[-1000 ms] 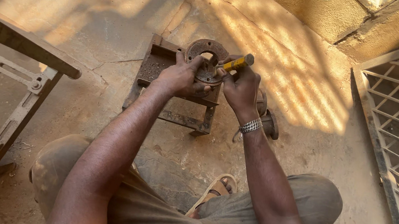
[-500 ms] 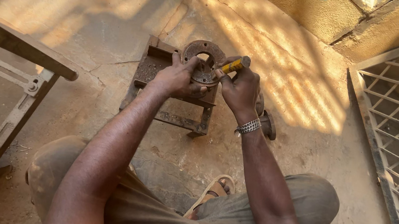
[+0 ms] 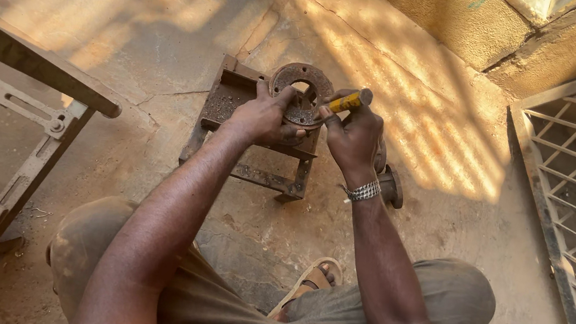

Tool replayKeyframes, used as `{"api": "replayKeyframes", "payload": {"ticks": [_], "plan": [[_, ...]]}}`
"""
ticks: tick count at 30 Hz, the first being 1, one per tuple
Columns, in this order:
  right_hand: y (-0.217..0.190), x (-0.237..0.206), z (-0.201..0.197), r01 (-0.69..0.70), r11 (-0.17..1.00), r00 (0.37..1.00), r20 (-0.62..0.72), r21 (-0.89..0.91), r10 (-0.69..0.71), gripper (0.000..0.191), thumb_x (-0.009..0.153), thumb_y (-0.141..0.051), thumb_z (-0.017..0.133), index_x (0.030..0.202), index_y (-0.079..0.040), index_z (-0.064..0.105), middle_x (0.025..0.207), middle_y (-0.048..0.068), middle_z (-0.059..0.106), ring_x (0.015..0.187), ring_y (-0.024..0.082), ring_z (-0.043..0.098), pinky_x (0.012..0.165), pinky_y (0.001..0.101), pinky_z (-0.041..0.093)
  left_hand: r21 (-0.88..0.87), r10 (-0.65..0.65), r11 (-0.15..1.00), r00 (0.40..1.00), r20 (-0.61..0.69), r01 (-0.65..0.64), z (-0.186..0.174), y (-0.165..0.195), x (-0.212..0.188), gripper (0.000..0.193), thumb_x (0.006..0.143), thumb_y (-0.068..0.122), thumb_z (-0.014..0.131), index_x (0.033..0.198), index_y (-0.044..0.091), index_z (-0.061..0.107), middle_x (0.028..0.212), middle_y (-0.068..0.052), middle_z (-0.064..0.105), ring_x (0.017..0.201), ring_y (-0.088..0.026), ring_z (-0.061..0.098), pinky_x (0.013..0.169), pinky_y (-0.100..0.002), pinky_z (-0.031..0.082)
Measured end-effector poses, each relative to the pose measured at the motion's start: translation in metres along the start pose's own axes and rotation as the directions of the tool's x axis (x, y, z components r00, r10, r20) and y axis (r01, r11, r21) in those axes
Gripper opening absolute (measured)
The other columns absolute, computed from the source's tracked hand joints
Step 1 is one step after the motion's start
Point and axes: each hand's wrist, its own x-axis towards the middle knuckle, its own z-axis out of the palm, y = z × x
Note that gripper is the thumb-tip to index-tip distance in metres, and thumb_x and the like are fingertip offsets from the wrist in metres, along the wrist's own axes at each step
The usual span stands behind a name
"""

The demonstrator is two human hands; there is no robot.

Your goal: The person sits on the ground holding a rusty circular metal flange on a small metal stand and files its surface and inner edge with a hand file, rotating the part to work different areas. They occasionally reposition the flange and continue filing around its rim and center hole.

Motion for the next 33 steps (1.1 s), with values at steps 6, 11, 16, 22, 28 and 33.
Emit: {"api": "replayKeyframes", "payload": {"ticks": [6, 11, 16, 22, 28, 33], "plan": [[-0.002, -0.005, 0.002, 0.057, 0.998, 0.997, 0.048, -0.005, -0.056, 0.019, 0.092, -0.005, 0.079, 0.109, -0.007, 0.07, 0.096, 0.007, 0.081, 0.076, 0.016, 0.076, 0.061, 0.0273, 0.056, -0.007, -0.005, 1.0, 1.0, 0.031, 0.005, -0.001, 0.0, 0.002, 0.093, 0.087, 0.064, 0.071, 0.157, 0.023, 0.025, 0.161, -0.036, 0.016, 0.12, -0.044, 0.067, 0.1, -0.047, 0.061], [0.003, -0.004, 0.001, 0.081, 0.995, 0.997, -0.013, 0.062, -0.08, 0.013, 0.1, -0.008, 0.074, 0.112, -0.008, 0.068, 0.106, 0.005, 0.079, 0.087, 0.01, 0.079, 0.07, 0.0215, 0.066, 0.016, -0.014, 1.0, 1.0, 0.023, 0.014, 0.001, -0.001, 0.004, 0.1, 0.084, 0.065, 0.072, 0.159, 0.023, 0.02, 0.158, -0.036, 0.018, 0.122, -0.047, 0.063, 0.101, -0.047, 0.059], [0.001, -0.004, -0.002, -0.014, 0.997, 0.999, -0.048, 0.073, 0.018, 0.017, 0.097, -0.01, 0.075, 0.112, -0.006, 0.068, 0.103, 0.007, 0.08, 0.075, 0.014, 0.075, 0.06, 0.0265, 0.058, 0.046, 0.035, 0.998, 0.999, -0.034, -0.033, 0.001, -0.002, 0.002, 0.107, 0.08, 0.066, 0.079, 0.158, 0.023, 0.018, 0.158, -0.037, 0.015, 0.124, -0.046, 0.06, 0.101, -0.049, 0.057], [0.001, -0.004, -0.006, -0.065, 0.998, 0.997, -0.027, 0.024, 0.066, 0.02, 0.094, -0.008, 0.079, 0.11, -0.006, 0.067, 0.098, 0.009, 0.081, 0.069, 0.015, 0.072, 0.058, 0.0278, 0.056, 0.028, -0.005, 1.0, 1.0, 0.013, 0.005, 0.0, 0.003, -0.002, 0.102, 0.084, 0.064, 0.076, 0.159, 0.024, 0.02, 0.162, -0.037, 0.014, 0.123, -0.047, 0.063, 0.102, -0.049, 0.059], [0.007, -0.004, -0.004, -0.008, 1.0, 1.0, 0.014, 0.026, 0.007, 0.024, 0.095, -0.007, 0.076, 0.116, -0.007, 0.065, 0.102, 0.009, 0.08, 0.074, 0.013, 0.075, 0.06, 0.0256, 0.06, 0.006, -0.003, 1.0, 1.0, 0.008, 0.003, -0.001, 0.001, -0.001, 0.102, 0.083, 0.065, 0.076, 0.159, 0.025, 0.022, 0.162, -0.036, 0.015, 0.126, -0.047, 0.061, 0.105, -0.049, 0.057], [0.006, -0.003, -0.005, 0.127, 0.978, 0.99, -0.078, 0.166, -0.115, 0.017, 0.103, -0.006, 0.073, 0.117, -0.009, 0.064, 0.11, 0.008, 0.079, 0.096, 0.015, 0.08, 0.074, 0.0259, 0.069, 0.029, 0.011, 1.0, 1.0, -0.008, -0.011, 0.002, -0.001, 0.001, 0.109, 0.082, 0.066, 0.078, 0.161, 0.023, 0.016, 0.16, -0.04, 0.008, 0.126, -0.048, 0.058, 0.105, -0.05, 0.055]]}}
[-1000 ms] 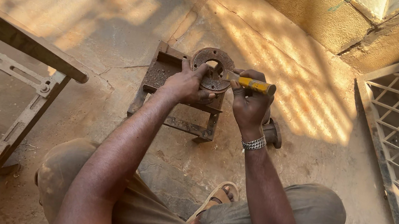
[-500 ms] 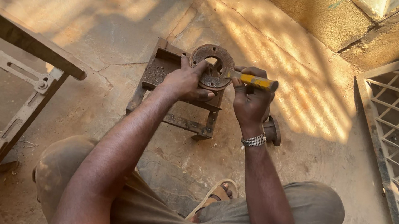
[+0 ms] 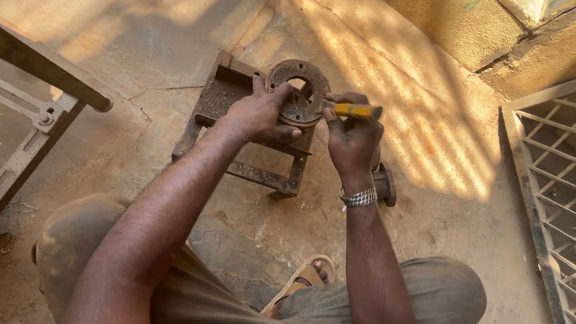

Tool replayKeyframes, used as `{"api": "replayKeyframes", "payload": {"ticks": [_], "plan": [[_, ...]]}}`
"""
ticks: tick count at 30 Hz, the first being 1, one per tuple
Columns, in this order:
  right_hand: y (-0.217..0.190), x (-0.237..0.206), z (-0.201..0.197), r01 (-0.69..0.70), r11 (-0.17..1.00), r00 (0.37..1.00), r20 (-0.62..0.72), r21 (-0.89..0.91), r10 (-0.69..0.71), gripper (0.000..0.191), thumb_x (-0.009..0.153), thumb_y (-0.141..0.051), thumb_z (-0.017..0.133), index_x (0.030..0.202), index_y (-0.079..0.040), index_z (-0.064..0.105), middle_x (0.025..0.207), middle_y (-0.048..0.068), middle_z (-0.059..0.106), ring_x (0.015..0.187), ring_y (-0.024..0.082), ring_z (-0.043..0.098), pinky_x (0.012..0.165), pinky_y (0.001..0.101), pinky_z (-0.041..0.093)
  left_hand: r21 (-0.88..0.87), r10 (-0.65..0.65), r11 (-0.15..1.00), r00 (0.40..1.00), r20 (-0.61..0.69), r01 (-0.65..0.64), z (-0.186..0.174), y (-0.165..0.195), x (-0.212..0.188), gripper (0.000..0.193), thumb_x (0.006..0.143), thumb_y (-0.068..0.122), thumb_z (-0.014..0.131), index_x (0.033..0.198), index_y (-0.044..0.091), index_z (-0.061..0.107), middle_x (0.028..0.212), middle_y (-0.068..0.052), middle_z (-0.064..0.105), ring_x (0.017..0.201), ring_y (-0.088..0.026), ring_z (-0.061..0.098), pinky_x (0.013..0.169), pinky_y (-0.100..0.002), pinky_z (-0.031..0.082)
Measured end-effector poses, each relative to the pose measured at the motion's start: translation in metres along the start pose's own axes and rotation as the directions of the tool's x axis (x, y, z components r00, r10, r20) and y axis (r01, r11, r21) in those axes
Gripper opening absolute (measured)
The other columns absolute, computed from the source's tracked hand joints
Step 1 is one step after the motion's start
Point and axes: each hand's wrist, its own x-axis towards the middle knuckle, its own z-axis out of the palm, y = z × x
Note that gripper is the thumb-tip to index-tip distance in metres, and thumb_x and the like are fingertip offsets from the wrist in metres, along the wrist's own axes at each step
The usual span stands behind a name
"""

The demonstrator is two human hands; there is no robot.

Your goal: The person sits on the ground holding a rusty circular metal flange on a small metal stand and files its surface and inner edge with a hand file, rotating the part to work different areas. They occasionally reposition the flange and continue filing around its rim and center hole.

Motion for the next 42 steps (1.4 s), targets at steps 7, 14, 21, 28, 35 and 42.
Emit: {"api": "replayKeyframes", "payload": {"ticks": [7, 14, 21, 28, 35, 42], "plan": [[0.0, 0.003, -0.003, -0.081, 0.996, 0.997, -0.002, 0.023, 0.081, 0.021, 0.097, -0.006, 0.075, 0.115, -0.005, 0.063, 0.108, 0.013, 0.077, 0.09, 0.017, 0.076, 0.07, 0.0254, 0.061, -0.006, -0.01, 1.0, 1.0, 0.013, 0.01, -0.005, 0.002, -0.003, 0.104, 0.083, 0.063, 0.077, 0.159, 0.023, 0.018, 0.161, -0.038, 0.008, 0.123, -0.047, 0.061, 0.101, -0.049, 0.058], [0.009, 0.002, -0.001, -0.165, 0.977, 0.98, 0.087, -0.136, 0.177, 0.023, 0.097, -0.011, 0.076, 0.116, -0.008, 0.063, 0.107, 0.01, 0.079, 0.076, 0.017, 0.072, 0.067, 0.0314, 0.061, 0.002, -0.028, 1.0, 0.999, 0.017, 0.028, -0.007, 0.006, -0.005, 0.106, 0.082, 0.062, 0.078, 0.161, 0.025, 0.018, 0.16, -0.035, 0.017, 0.123, -0.045, 0.063, 0.101, -0.047, 0.059], [-0.005, 0.004, 0.003, 0.052, 0.995, 0.998, -0.027, 0.086, -0.05, 0.019, 0.105, -0.006, 0.073, 0.12, -0.006, 0.063, 0.116, 0.008, 0.077, 0.104, 0.02, 0.077, 0.087, 0.0345, 0.068, 0.001, 0.014, 1.0, 1.0, -0.005, -0.014, -0.005, 0.003, -0.004, 0.105, 0.082, 0.062, 0.081, 0.159, 0.023, 0.02, 0.16, -0.04, 0.008, 0.125, -0.047, 0.059, 0.104, -0.05, 0.055], [-0.011, 0.009, 0.003, -0.044, 0.995, 0.999, 0.018, 0.088, 0.042, 0.02, 0.096, 0.0, 0.074, 0.112, -0.004, 0.062, 0.109, 0.011, 0.076, 0.101, 0.02, 0.077, 0.082, 0.0306, 0.066, 0.007, -0.022, 1.0, 1.0, 0.003, 0.022, -0.005, 0.003, -0.005, 0.109, 0.08, 0.06, 0.082, 0.16, 0.026, 0.017, 0.158, -0.037, 0.012, 0.124, -0.047, 0.06, 0.103, -0.048, 0.057], [-0.008, 0.018, 0.007, -0.082, 0.991, 0.992, 0.09, -0.107, 0.092, 0.015, 0.097, -0.004, 0.074, 0.109, -0.007, 0.065, 0.106, 0.01, 0.078, 0.094, 0.019, 0.081, 0.079, 0.0265, 0.069, -0.015, -0.011, 1.0, 1.0, -0.001, 0.011, -0.008, 0.003, -0.001, 0.102, 0.079, 0.057, 0.084, 0.155, 0.025, 0.024, 0.16, -0.036, 0.011, 0.124, -0.048, 0.06, 0.102, -0.051, 0.058], [-0.008, 0.015, 0.008, -0.092, 0.979, 0.995, -0.022, 0.181, 0.097, 0.017, 0.098, -0.005, 0.073, 0.111, -0.007, 0.061, 0.112, 0.011, 0.077, 0.101, 0.019, 0.076, 0.081, 0.0278, 0.066, 0.002, 0.012, 1.0, 1.0, 0.001, -0.012, -0.003, -0.002, -0.001, 0.1, 0.082, 0.056, 0.083, 0.154, 0.021, 0.023, 0.159, -0.037, 0.014, 0.121, -0.047, 0.062, 0.099, -0.05, 0.06]]}}
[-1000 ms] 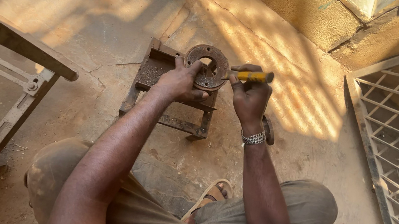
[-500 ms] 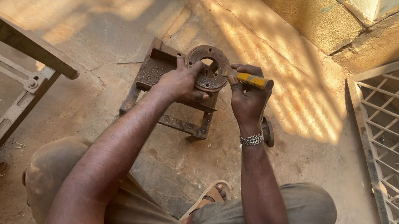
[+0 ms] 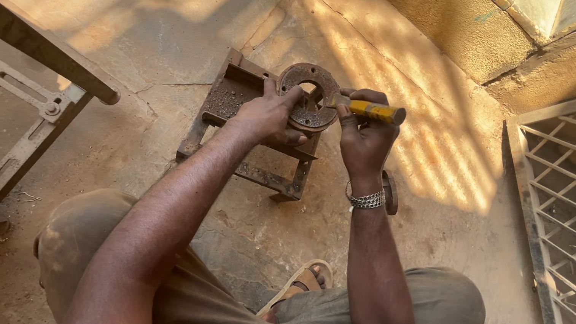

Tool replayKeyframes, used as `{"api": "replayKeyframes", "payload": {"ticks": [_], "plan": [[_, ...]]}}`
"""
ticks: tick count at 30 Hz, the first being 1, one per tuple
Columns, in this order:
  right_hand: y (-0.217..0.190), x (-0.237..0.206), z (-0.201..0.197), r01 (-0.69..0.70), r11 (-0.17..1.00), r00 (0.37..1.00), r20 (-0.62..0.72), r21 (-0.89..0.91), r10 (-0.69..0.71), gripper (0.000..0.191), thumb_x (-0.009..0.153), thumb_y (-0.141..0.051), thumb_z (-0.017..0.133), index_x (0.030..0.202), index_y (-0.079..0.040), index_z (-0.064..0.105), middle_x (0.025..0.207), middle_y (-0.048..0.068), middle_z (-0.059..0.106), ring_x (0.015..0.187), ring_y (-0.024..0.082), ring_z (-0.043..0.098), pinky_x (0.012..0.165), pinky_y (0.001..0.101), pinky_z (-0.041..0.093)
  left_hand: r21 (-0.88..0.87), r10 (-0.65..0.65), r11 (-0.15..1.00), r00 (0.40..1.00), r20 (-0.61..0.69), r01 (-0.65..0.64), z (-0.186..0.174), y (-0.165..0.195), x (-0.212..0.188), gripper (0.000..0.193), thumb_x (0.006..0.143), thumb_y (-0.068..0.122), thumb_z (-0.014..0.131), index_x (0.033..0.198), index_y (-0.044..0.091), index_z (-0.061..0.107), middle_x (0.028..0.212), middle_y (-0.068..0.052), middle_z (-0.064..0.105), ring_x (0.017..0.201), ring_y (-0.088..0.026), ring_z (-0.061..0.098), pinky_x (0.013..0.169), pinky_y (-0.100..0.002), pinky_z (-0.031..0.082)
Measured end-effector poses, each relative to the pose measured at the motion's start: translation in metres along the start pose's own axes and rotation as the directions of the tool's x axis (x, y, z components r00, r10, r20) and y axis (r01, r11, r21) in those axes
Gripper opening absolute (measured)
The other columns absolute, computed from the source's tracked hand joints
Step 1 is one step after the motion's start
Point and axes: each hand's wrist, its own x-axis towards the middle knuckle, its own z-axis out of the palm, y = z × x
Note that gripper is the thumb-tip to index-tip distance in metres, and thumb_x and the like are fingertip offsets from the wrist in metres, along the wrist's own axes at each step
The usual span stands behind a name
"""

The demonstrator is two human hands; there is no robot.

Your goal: The person sits on the ground holding a rusty circular metal flange on a small metal stand and files its surface and inner edge with a hand file, rotating the part to work different areas. They occasionally reposition the flange and continue filing around its rim and center hole.

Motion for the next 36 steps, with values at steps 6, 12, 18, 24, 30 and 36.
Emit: {"api": "replayKeyframes", "payload": {"ticks": [6, 12, 18, 24, 30, 36], "plan": [[0.004, 0.004, -0.004, 0.05, 0.976, 0.998, 0.051, -0.21, -0.04, 0.019, 0.096, -0.006, 0.075, 0.111, -0.007, 0.064, 0.106, 0.01, 0.079, 0.097, 0.019, 0.08, 0.079, 0.0324, 0.069, 0.009, -0.02, 1.0, 0.999, 0.033, 0.02, -0.003, 0.004, -0.001, 0.102, 0.082, 0.056, 0.083, 0.156, 0.026, 0.019, 0.16, -0.037, 0.01, 0.121, -0.049, 0.062, 0.101, -0.048, 0.059], [0.004, -0.004, 0.002, 0.116, 0.946, 0.991, 0.104, -0.301, -0.088, 0.017, 0.093, -0.004, 0.077, 0.106, -0.005, 0.066, 0.104, 0.01, 0.08, 0.099, 0.022, 0.08, 0.077, 0.0348, 0.068, 0.009, -0.005, 1.0, 1.0, 0.017, 0.004, -0.001, 0.0, 0.001, 0.104, 0.081, 0.055, 0.084, 0.157, 0.024, 0.019, 0.159, -0.039, 0.011, 0.122, -0.047, 0.062, 0.101, -0.048, 0.059], [0.0, 0.005, -0.003, -0.213, 0.897, 0.962, 0.076, -0.387, 0.261, 0.018, 0.091, -0.004, 0.079, 0.105, -0.004, 0.068, 0.099, 0.01, 0.081, 0.078, 0.023, 0.078, 0.068, 0.0363, 0.061, -0.022, -0.012, 1.0, 1.0, -0.002, 0.012, -0.002, 0.001, -0.002, 0.105, 0.078, 0.052, 0.084, 0.159, 0.027, 0.022, 0.157, -0.03, 0.026, 0.119, -0.043, 0.068, 0.103, -0.046, 0.06], [0.007, 0.009, -0.004, -0.09, 0.956, 0.978, 0.158, -0.279, 0.138, 0.019, 0.093, -0.003, 0.074, 0.11, -0.006, 0.066, 0.099, 0.008, 0.08, 0.089, 0.017, 0.081, 0.074, 0.029, 0.066, -0.003, -0.015, 1.0, 1.0, 0.025, 0.015, -0.004, 0.002, 0.0, 0.101, 0.081, 0.054, 0.083, 0.157, 0.024, 0.024, 0.158, -0.033, 0.021, 0.117, -0.045, 0.067, 0.1, -0.045, 0.062], [0.002, 0.012, -0.001, -0.007, 0.94, 0.98, 0.186, -0.341, 0.075, 0.011, 0.099, -0.005, 0.072, 0.109, -0.008, 0.069, 0.101, 0.005, 0.081, 0.086, 0.017, 0.082, 0.075, 0.0292, 0.067, 0.03, -0.019, 0.999, 1.0, 0.025, 0.018, 0.0, 0.002, 0.001, 0.108, 0.081, 0.057, 0.082, 0.159, 0.025, 0.015, 0.16, -0.034, 0.013, 0.119, -0.045, 0.064, 0.099, -0.048, 0.06], [-0.008, 0.01, 0.006, 0.13, 0.986, 0.992, 0.007, -0.1, -0.13, 0.017, 0.099, -0.003, 0.074, 0.111, -0.005, 0.063, 0.111, 0.009, 0.077, 0.102, 0.024, 0.077, 0.085, 0.0338, 0.065, 0.036, -0.006, 0.999, 1.0, 0.023, 0.005, -0.004, 0.0, -0.001, 0.105, 0.082, 0.059, 0.083, 0.158, 0.024, 0.02, 0.16, -0.038, 0.01, 0.121, -0.047, 0.061, 0.1, -0.049, 0.06]]}}
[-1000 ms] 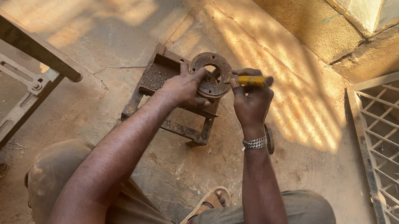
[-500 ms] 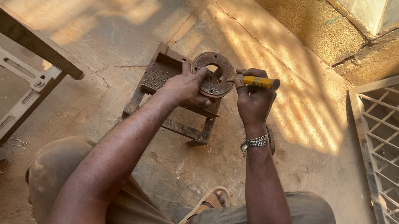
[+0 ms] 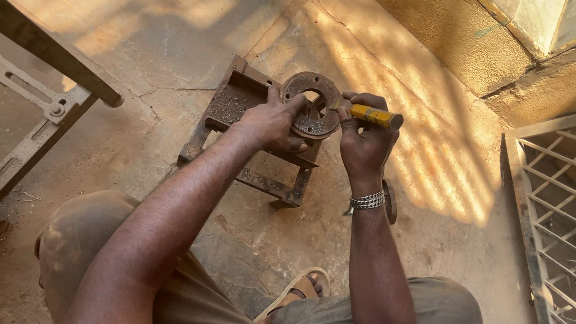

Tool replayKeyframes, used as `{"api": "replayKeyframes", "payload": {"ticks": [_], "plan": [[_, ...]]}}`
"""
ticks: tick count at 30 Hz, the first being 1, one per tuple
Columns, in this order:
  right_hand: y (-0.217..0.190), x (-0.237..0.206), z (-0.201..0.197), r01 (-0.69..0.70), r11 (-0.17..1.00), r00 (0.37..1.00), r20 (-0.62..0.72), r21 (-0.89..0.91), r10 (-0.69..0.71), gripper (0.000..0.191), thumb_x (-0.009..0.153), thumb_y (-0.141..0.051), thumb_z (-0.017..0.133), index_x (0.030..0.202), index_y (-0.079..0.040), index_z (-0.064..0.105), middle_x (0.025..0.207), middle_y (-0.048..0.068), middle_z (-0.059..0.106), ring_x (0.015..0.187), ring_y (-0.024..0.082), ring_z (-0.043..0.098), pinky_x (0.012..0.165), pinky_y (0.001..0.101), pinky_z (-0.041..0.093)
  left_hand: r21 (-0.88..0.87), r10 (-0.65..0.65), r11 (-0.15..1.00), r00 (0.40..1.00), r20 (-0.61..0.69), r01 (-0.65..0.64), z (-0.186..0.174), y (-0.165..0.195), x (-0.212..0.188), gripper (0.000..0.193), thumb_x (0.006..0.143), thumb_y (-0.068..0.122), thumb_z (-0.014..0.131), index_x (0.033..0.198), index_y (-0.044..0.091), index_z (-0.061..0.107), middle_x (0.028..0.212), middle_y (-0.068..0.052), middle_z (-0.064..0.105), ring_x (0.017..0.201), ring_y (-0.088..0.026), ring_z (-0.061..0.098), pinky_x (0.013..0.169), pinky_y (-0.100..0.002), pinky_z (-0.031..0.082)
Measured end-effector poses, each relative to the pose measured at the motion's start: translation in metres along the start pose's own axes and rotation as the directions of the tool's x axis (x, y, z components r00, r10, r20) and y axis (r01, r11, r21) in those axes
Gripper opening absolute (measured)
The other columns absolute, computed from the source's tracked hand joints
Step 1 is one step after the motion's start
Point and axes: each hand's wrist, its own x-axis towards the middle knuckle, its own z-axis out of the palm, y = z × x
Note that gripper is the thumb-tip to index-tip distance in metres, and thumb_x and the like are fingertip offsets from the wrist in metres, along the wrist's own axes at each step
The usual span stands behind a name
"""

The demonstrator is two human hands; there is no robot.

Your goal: The person sits on the ground holding a rusty circular metal flange on a small metal stand and files its surface and inner edge with a hand file, rotating the part to work different areas. They occasionally reposition the flange and continue filing around its rim and center hole.

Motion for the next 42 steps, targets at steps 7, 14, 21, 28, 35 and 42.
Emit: {"api": "replayKeyframes", "payload": {"ticks": [7, 14, 21, 28, 35, 42], "plan": [[0.009, -0.004, 0.0, -0.105, 0.989, 0.99, 0.086, -0.106, 0.114, 0.016, 0.097, -0.003, 0.073, 0.11, -0.005, 0.064, 0.105, 0.009, 0.078, 0.094, 0.018, 0.079, 0.08, 0.0329, 0.067, -0.043, 0.002, 0.999, 1.0, -0.024, -0.003, 0.002, 0.0, 0.001, 0.1, 0.08, 0.053, 0.085, 0.155, 0.026, 0.024, 0.16, -0.035, 0.012, 0.12, -0.047, 0.063, 0.101, -0.047, 0.059], [0.012, -0.008, 0.004, -0.074, 0.997, 0.997, 0.031, -0.035, 0.075, 0.016, 0.097, -0.003, 0.073, 0.11, -0.004, 0.064, 0.107, 0.011, 0.077, 0.1, 0.018, 0.076, 0.082, 0.0336, 0.066, -0.022, -0.014, 1.0, 1.0, -0.001, 0.014, -0.001, 0.0, 0.0, 0.1, 0.082, 0.052, 0.085, 0.155, 0.025, 0.023, 0.159, -0.035, 0.015, 0.12, -0.048, 0.062, 0.098, -0.048, 0.06], [0.009, -0.013, -0.006, -0.046, 0.998, 0.999, -0.019, 0.031, 0.047, 0.016, 0.098, -0.001, 0.074, 0.11, -0.002, 0.063, 0.112, 0.015, 0.076, 0.104, 0.022, 0.076, 0.088, 0.0312, 0.067, -0.024, -0.035, 0.999, 0.999, 0.032, 0.035, -0.003, 0.003, 0.0, 0.099, 0.083, 0.053, 0.083, 0.155, 0.026, 0.021, 0.163, -0.036, 0.003, 0.118, -0.047, 0.064, 0.095, -0.046, 0.063], [0.014, -0.015, -0.006, -0.042, 0.991, 0.998, 0.036, -0.126, 0.047, 0.013, 0.097, -0.004, 0.074, 0.107, -0.003, 0.066, 0.108, 0.013, 0.078, 0.097, 0.021, 0.079, 0.083, 0.03, 0.067, -0.008, -0.001, 1.0, 1.0, -0.009, 0.0, 0.001, 0.002, 0.003, 0.101, 0.083, 0.053, 0.083, 0.156, 0.023, 0.021, 0.162, -0.037, 0.005, 0.122, -0.047, 0.062, 0.098, -0.047, 0.061], [0.004, -0.015, -0.004, -0.094, 0.994, 0.994, 0.048, -0.049, 0.097, 0.017, 0.096, -0.005, 0.074, 0.11, -0.008, 0.065, 0.112, 0.01, 0.076, 0.102, 0.022, 0.076, 0.086, 0.0308, 0.065, 0.013, -0.008, 1.0, 1.0, -0.003, 0.008, -0.001, 0.002, 0.0, 0.105, 0.082, 0.055, 0.084, 0.158, 0.022, 0.019, 0.161, -0.038, 0.006, 0.122, -0.048, 0.061, 0.099, -0.048, 0.059], [0.011, -0.011, -0.005, -0.093, 0.994, 0.995, 0.043, -0.053, 0.095, 0.015, 0.096, -0.002, 0.073, 0.108, -0.007, 0.067, 0.111, 0.01, 0.078, 0.104, 0.023, 0.078, 0.086, 0.0298, 0.067, -0.033, -0.018, 0.999, 1.0, -0.005, 0.018, -0.003, 0.005, -0.001, 0.101, 0.081, 0.053, 0.085, 0.155, 0.023, 0.023, 0.162, -0.039, 0.002, 0.12, -0.048, 0.062, 0.099, -0.046, 0.06]]}}
